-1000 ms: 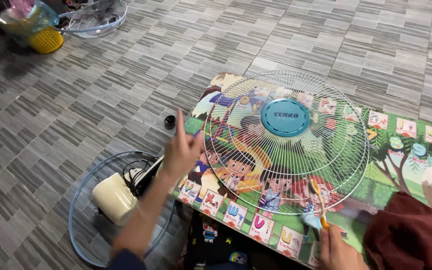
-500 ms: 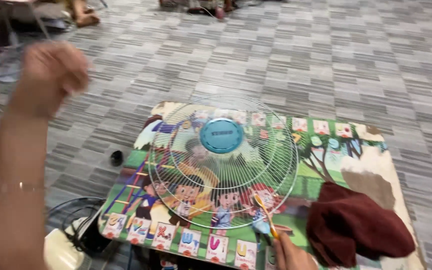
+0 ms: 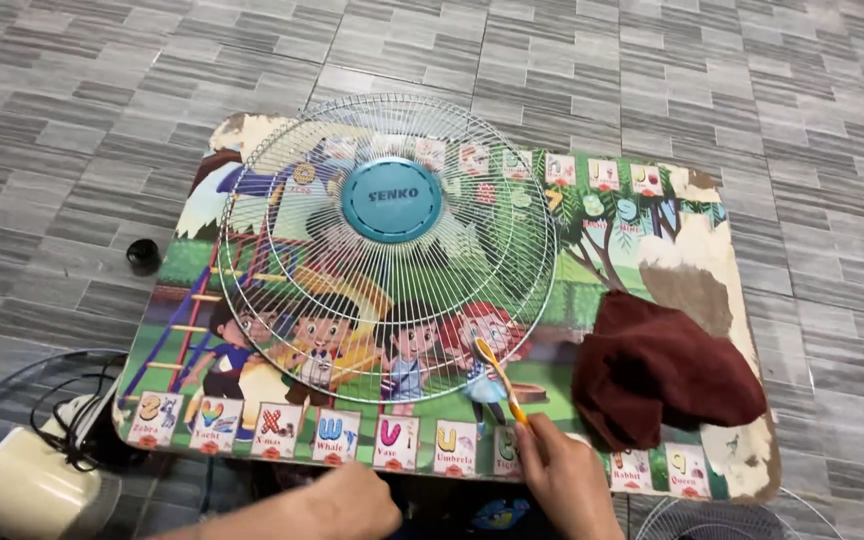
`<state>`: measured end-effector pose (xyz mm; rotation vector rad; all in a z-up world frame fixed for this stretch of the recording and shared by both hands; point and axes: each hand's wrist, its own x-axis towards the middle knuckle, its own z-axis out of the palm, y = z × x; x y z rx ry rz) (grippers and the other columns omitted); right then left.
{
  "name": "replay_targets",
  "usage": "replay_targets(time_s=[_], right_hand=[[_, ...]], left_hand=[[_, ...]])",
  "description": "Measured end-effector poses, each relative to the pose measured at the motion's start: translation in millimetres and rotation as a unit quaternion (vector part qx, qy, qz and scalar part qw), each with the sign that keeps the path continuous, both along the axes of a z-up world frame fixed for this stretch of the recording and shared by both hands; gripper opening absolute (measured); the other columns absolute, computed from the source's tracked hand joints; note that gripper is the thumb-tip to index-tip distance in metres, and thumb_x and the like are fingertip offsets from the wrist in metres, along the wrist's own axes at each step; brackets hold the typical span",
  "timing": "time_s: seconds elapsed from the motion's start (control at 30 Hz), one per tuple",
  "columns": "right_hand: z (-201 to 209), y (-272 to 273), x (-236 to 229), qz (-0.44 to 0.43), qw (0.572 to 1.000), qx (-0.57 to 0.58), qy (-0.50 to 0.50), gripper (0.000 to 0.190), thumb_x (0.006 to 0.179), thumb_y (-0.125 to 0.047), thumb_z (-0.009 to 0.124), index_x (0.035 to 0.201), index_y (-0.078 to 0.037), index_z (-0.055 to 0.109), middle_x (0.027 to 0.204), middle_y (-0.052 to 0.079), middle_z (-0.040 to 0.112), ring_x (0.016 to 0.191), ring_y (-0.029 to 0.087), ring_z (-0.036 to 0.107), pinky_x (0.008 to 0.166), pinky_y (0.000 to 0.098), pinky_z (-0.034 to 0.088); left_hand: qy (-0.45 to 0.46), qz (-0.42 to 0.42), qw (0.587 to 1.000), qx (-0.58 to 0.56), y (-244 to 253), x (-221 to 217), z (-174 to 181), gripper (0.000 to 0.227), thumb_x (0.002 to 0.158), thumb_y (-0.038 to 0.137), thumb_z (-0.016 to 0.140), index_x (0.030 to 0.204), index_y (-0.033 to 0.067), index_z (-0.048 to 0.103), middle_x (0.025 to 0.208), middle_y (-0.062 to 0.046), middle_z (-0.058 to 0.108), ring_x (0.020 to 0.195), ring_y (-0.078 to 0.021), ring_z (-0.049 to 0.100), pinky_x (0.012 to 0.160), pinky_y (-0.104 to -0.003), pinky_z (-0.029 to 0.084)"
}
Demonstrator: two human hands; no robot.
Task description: The person cleans a fan guard using a toothbrush and a cloth.
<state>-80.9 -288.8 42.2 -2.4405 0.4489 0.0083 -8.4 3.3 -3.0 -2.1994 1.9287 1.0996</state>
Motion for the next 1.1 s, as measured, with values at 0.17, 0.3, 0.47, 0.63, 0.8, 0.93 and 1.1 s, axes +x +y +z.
replay_targets(time_s=[0.17, 0.3, 0.47, 0.63, 0.8, 0.93, 1.1], right_hand=[[-8.3, 0.1, -1.3, -0.008, 1.000, 0.006, 0.005, 0.020, 0.090, -0.030, 0.068, 0.098, -0.012, 0.070, 0.063, 0.019, 0.069, 0.062, 0.038, 0.070, 0.055, 0.0501, 0.050], [-18.8, -6.3, -1.9, -0.019, 0.999, 0.045, 0.015, 0.021, 0.089, -0.029, 0.069, 0.101, -0.012, 0.073, 0.064, 0.017, 0.072, 0.058, 0.032, 0.075, 0.053, 0.0435, 0.055], [-23.5, -3.0, 12.6, -0.024, 0.997, 0.036, -0.059, 0.023, 0.088, -0.028, 0.071, 0.101, -0.009, 0.074, 0.067, 0.022, 0.070, 0.058, 0.036, 0.073, 0.052, 0.0441, 0.054], [-19.8, 4.1, 52.5, -0.020, 0.999, 0.026, -0.026, 0.024, 0.088, -0.030, 0.071, 0.107, -0.017, 0.076, 0.071, 0.020, 0.074, 0.065, 0.039, 0.074, 0.059, 0.0458, 0.056], [-49.6, 12.3, 40.1, -0.011, 0.994, 0.039, -0.098, 0.022, 0.088, -0.028, 0.070, 0.102, -0.012, 0.073, 0.070, 0.021, 0.074, 0.067, 0.038, 0.075, 0.057, 0.0460, 0.057], [-88.3, -5.9, 4.5, -0.043, 0.998, 0.004, 0.048, 0.028, 0.090, -0.036, 0.072, 0.113, -0.021, 0.073, 0.063, 0.020, 0.072, 0.060, 0.034, 0.078, 0.059, 0.0461, 0.059], [-51.1, 20.1, 38.5, -0.008, 0.999, -0.017, -0.047, 0.022, 0.095, -0.033, 0.065, 0.109, -0.017, 0.068, 0.066, 0.023, 0.069, 0.065, 0.042, 0.071, 0.057, 0.0534, 0.053]], left_hand=[[-0.028, -0.017, 0.995, -0.091, -9.0, -1.5, 5.7, 0.018, 0.095, 0.015, 0.059, 0.099, 0.0010, 0.069, 0.067, -0.017, 0.069, 0.062, -0.0366, 0.071, 0.052, -0.052, 0.056], [-0.053, 0.015, 0.978, -0.203, -11.3, 23.0, 47.8, 0.013, 0.097, 0.015, 0.059, 0.100, 0.0026, 0.063, 0.084, -0.014, 0.072, 0.075, -0.0316, 0.072, 0.057, -0.046, 0.056], [-0.210, 0.048, 0.854, -0.474, -11.7, 54.5, 103.0, 0.018, 0.090, 0.016, 0.065, 0.105, 0.0058, 0.066, 0.128, -0.015, 0.069, 0.106, -0.0260, 0.071, 0.076, -0.038, 0.058], [-0.281, 0.313, 0.732, -0.536, -39.6, 69.2, 91.4, 0.034, 0.092, 0.022, 0.064, 0.124, 0.0090, 0.063, 0.144, -0.017, 0.054, 0.136, -0.0357, 0.052, 0.110, -0.049, 0.043], [-0.268, 0.499, 0.673, -0.476, -46.3, 81.4, 40.5, 0.060, 0.097, 0.033, 0.058, 0.146, 0.0019, 0.043, 0.160, -0.028, 0.029, 0.151, -0.0461, 0.022, 0.120, -0.057, 0.022], [-0.296, 0.547, 0.666, -0.411, -46.2, 82.1, 27.4, 0.064, 0.099, 0.036, 0.051, 0.155, 0.0075, 0.037, 0.166, -0.023, 0.027, 0.156, -0.0409, 0.016, 0.123, -0.061, 0.014], [-0.316, 0.528, 0.683, -0.393, -43.7, 81.6, 25.4, 0.061, 0.100, 0.034, 0.049, 0.155, 0.0088, 0.038, 0.166, -0.021, 0.027, 0.157, -0.0372, 0.019, 0.124, -0.062, 0.013]])
